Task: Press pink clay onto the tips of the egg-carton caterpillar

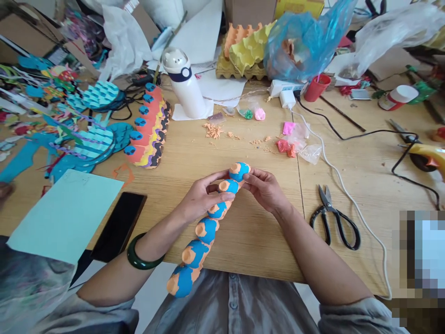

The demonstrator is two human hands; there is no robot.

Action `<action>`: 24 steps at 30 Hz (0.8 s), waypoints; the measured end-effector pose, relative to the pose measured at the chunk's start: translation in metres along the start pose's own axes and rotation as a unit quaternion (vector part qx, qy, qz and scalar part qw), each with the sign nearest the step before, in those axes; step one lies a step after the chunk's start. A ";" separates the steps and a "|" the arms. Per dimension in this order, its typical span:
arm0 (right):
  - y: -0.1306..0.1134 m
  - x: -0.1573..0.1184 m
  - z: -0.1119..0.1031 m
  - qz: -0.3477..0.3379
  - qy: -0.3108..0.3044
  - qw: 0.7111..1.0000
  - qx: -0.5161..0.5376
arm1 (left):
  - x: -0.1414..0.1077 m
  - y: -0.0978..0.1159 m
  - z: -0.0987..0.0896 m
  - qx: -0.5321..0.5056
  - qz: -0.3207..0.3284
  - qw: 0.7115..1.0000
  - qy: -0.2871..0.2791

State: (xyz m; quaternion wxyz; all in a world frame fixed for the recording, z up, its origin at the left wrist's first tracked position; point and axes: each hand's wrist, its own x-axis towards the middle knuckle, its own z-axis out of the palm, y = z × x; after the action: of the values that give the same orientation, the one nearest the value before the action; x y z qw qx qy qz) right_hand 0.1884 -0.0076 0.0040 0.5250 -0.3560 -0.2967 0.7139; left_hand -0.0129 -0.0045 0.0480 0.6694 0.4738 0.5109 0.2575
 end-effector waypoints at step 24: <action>0.006 0.013 -0.020 0.013 0.097 0.995 0.028 | 0.014 0.000 -0.009 -0.024 0.036 0.998 0.035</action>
State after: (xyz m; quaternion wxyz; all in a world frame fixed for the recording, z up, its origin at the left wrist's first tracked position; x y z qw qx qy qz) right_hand 0.1989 0.0045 -0.0152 0.5514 -0.4123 -0.2196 0.6912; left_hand -0.0160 0.0102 0.0421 0.6529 0.4662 0.5101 0.3101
